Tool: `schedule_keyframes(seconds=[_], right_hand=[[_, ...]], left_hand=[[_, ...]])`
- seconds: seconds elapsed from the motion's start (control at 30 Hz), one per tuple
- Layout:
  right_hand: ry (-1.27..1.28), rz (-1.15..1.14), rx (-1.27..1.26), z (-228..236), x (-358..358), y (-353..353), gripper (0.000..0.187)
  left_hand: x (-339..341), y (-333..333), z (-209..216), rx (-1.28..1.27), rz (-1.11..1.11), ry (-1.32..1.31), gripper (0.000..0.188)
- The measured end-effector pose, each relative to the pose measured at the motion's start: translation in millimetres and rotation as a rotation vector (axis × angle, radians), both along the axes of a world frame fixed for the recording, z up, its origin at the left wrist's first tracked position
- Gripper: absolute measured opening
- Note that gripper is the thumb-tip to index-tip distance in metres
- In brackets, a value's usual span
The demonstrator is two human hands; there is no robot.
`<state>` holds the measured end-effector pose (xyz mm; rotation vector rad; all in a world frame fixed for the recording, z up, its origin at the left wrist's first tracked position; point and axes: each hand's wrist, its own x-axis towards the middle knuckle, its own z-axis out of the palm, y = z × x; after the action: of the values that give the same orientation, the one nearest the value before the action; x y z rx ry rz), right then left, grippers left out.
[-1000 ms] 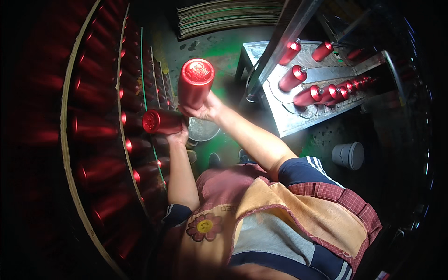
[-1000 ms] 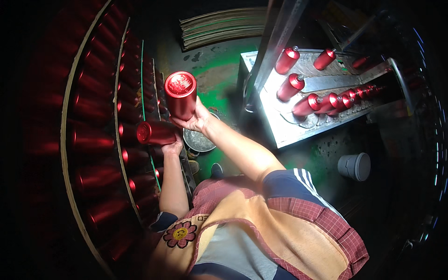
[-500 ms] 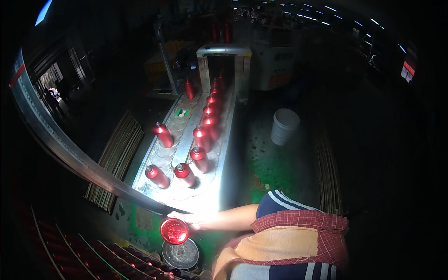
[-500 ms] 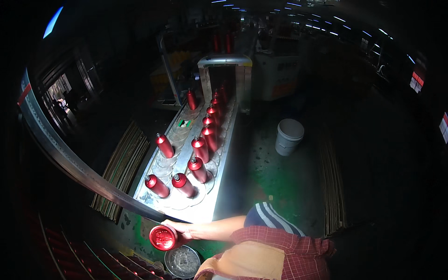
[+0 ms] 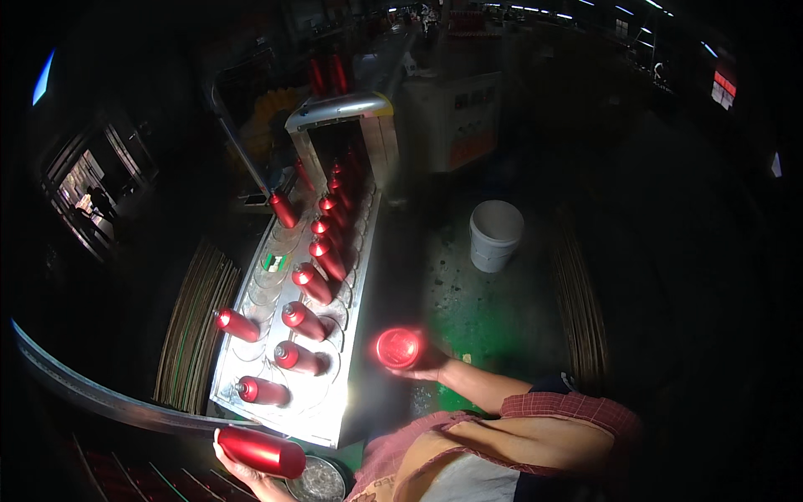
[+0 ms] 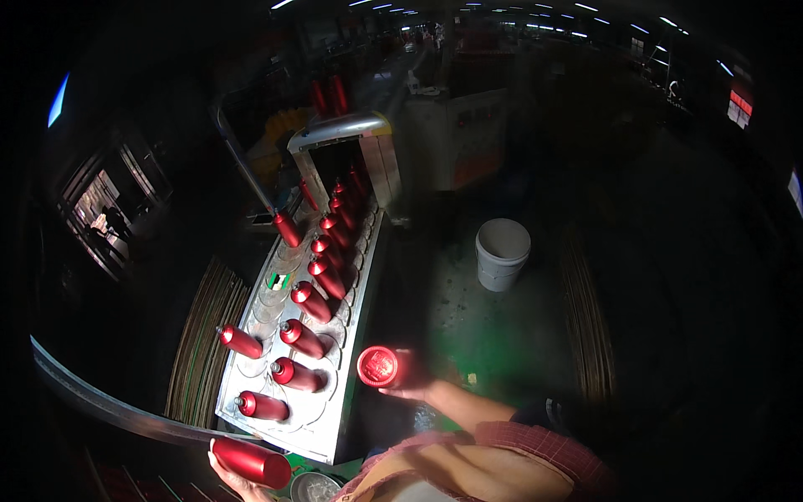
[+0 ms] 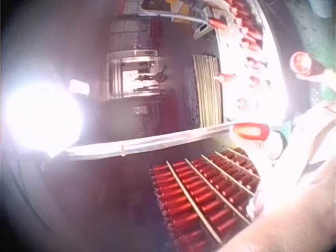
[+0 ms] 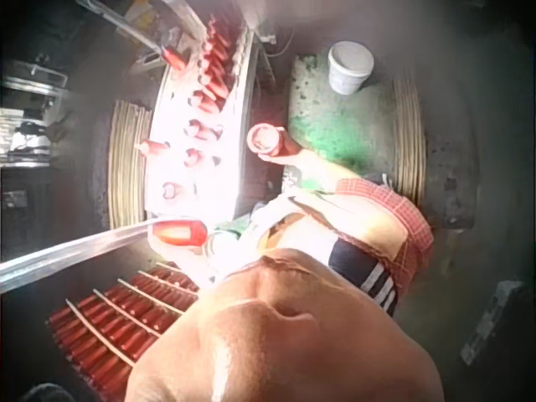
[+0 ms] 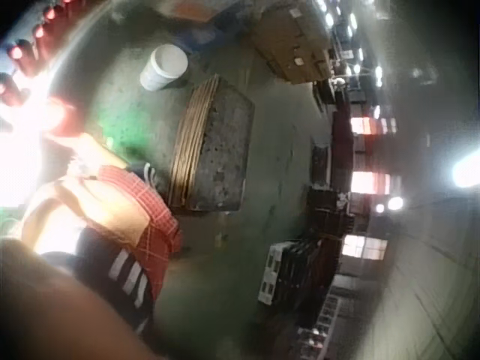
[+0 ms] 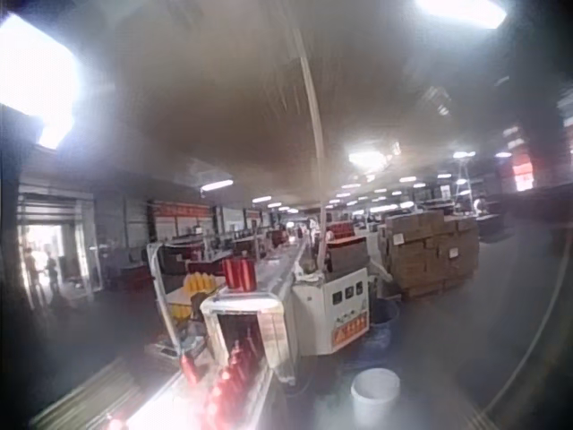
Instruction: The person moves a pallet of red spools using a manual pallet jack, then repeatedly picks up spools from a rack and places them onto a metal tray. The person handles the spools one at a time and arranges them in rows on the tray.
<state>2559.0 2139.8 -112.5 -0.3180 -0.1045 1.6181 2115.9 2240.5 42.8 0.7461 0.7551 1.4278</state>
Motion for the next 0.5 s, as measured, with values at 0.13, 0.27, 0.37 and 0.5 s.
schedule_keyframes(seconds=[0.13,0.27,0.37,0.5], right_hand=[[0.500,-0.035,-0.215,-34.2,70.2,-21.2,0.043],[0.458,-0.185,-0.205,-40.9,153.2,-38.1,0.053],[0.488,-0.314,-0.205,-41.1,207.0,-35.5,0.061],[0.370,-0.449,-0.266,-23.1,252.4,12.0,0.060]], left_hand=[[63.7,91.3,100.3,0.356,-0.021,0.252,0.046],[159.8,186.5,148.5,0.647,0.237,0.572,0.031],[219.7,263.8,131.5,0.700,0.351,0.791,0.029],[259.0,370.4,44.5,0.733,0.518,1.174,0.031]])
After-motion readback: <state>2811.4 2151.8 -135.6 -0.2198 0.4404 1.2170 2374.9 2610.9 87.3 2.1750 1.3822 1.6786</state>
